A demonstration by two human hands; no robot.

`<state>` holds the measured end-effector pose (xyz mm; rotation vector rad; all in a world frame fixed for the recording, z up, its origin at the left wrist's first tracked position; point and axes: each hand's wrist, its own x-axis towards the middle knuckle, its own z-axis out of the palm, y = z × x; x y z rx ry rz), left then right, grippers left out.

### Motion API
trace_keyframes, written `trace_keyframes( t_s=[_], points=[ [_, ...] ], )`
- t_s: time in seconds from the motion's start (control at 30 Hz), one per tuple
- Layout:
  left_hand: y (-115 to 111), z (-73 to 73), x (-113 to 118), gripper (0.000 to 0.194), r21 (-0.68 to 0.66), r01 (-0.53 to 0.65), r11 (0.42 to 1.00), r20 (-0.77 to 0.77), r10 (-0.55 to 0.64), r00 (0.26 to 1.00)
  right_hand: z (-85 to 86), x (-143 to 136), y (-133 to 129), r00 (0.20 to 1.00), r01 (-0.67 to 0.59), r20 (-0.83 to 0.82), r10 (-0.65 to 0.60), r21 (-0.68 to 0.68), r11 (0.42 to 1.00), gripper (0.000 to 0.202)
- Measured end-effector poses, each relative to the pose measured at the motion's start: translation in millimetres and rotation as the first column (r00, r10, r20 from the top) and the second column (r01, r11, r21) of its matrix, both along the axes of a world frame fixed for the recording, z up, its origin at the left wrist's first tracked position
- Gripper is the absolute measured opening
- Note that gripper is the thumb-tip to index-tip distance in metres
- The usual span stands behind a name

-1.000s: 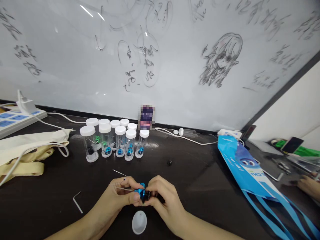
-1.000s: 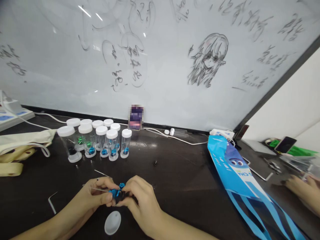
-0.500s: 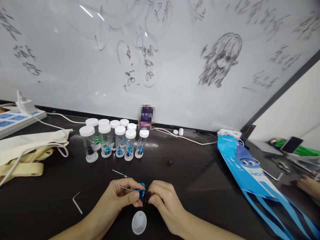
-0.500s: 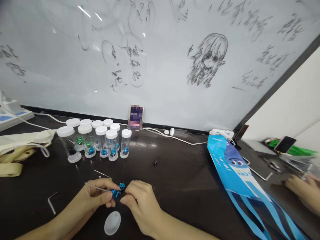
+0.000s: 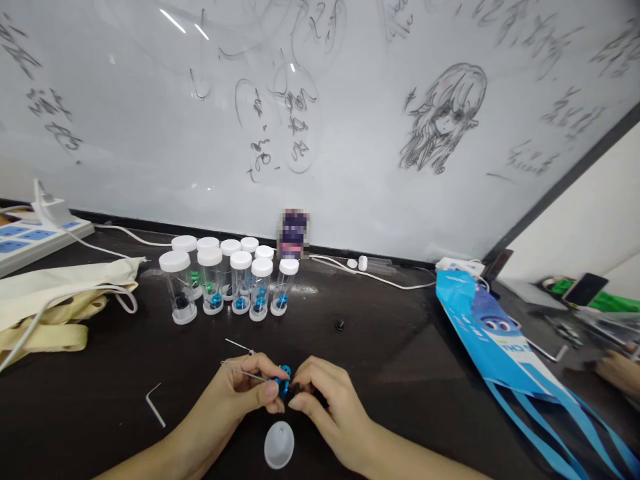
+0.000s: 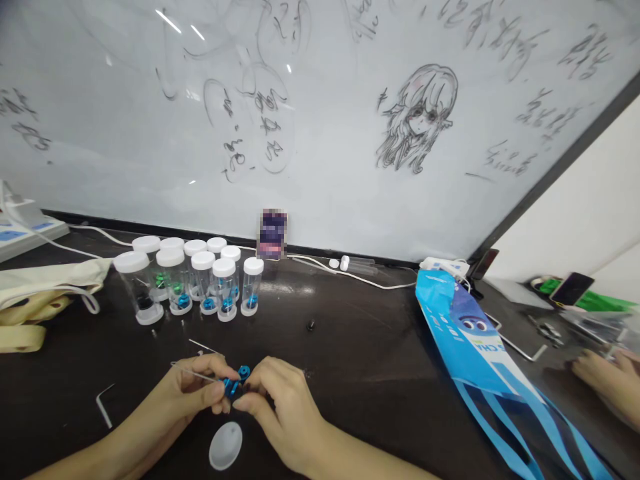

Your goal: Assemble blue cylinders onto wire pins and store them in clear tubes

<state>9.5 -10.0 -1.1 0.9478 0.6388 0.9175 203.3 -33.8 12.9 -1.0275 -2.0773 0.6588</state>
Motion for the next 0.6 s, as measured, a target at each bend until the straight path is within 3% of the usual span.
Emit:
trace_keyframes(
  t_s=[0.17, 0.37, 0.6],
  points=[
    [-1.0, -0.9, 0.5, 0.018, 0.011, 0.0, 1.0, -0.009, 0.0, 1.0, 1.3, 0.7, 1.4, 0.996, -0.007, 0.092, 0.007, -0.005, 1.0, 0.034],
    [0.8, 1.5, 1.1, 0.018, 0.0, -0.029, 1.0, -0.009, 0.029, 1.0, -1.8, 0.1, 0.6, 1.0, 0.028, -0.003, -0.028, -0.025, 0.999, 0.017],
    [-0.7, 2.7, 0.4, 0.017, 0.012, -0.049, 0.999, -0.011, 0.049, 0.999, 0.6, 0.3, 0.5, 0.999, 0.043, -0.028, -0.044, -0.022, 0.999, 0.013]
  ],
)
